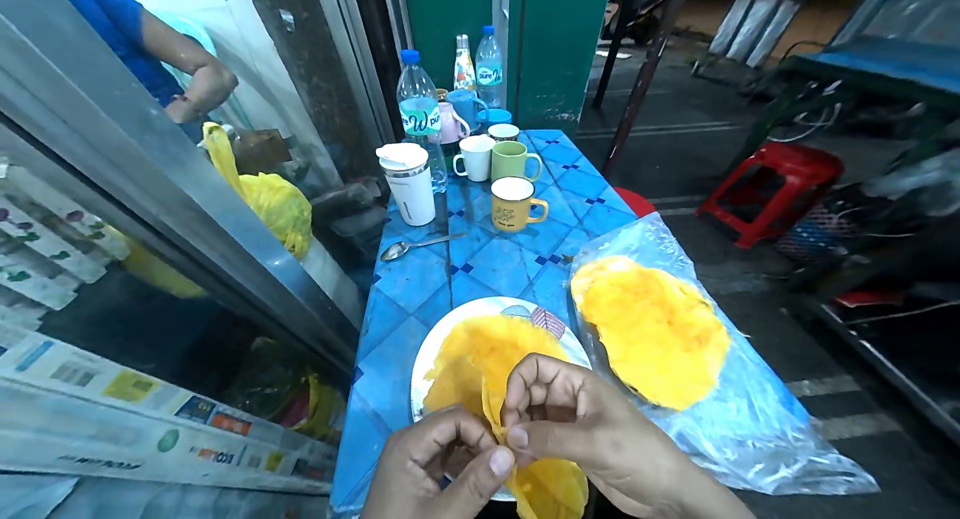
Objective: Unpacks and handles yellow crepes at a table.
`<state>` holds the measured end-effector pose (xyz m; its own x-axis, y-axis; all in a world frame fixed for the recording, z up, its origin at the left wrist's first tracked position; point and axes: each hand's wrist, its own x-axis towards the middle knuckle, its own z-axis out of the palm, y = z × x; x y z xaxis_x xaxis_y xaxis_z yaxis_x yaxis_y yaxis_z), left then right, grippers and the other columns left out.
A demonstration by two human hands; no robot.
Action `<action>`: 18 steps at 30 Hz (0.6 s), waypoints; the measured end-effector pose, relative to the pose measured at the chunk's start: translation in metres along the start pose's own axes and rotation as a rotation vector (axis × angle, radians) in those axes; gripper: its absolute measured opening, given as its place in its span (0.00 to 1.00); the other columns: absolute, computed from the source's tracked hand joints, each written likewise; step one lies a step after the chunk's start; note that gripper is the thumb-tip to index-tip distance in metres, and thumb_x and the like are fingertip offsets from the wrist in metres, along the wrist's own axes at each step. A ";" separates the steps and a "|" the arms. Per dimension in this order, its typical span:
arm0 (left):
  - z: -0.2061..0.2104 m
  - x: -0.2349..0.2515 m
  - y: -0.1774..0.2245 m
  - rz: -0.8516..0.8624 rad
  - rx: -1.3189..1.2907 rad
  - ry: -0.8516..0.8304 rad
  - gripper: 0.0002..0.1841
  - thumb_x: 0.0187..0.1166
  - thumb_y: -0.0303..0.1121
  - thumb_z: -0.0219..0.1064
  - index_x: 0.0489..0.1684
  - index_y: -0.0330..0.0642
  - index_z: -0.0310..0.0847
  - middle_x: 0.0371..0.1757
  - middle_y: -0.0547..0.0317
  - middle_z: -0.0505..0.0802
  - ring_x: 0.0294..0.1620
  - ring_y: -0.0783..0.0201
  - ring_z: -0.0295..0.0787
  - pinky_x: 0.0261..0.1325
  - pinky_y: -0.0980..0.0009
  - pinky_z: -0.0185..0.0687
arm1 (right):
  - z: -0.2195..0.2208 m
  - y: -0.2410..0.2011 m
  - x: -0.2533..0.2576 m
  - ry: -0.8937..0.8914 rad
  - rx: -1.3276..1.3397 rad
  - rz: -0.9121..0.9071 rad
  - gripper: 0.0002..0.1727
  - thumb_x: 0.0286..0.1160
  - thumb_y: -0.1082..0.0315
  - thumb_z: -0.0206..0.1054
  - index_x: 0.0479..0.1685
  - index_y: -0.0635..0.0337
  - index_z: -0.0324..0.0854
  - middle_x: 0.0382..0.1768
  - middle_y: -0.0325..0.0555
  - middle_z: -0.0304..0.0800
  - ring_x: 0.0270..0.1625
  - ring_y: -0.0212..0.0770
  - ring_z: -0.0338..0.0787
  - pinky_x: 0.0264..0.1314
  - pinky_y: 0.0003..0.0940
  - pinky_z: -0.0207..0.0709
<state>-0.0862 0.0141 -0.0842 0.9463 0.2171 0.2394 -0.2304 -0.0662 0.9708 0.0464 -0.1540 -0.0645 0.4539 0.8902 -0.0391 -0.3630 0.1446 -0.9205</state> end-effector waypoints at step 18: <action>0.001 0.002 0.007 -0.043 0.099 0.089 0.01 0.73 0.27 0.71 0.33 0.43 0.87 0.32 0.67 0.90 0.32 0.74 0.87 0.36 0.77 0.87 | 0.002 -0.003 -0.004 0.133 -0.444 -0.173 0.09 0.78 0.65 0.70 0.48 0.58 0.79 0.39 0.40 0.90 0.41 0.34 0.93 0.44 0.31 0.91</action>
<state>-0.0853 0.0130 -0.0764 0.9298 0.3073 0.2024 -0.1628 -0.1495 0.9753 0.0440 -0.1572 -0.0608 0.5873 0.8024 0.1065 0.0961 0.0615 -0.9935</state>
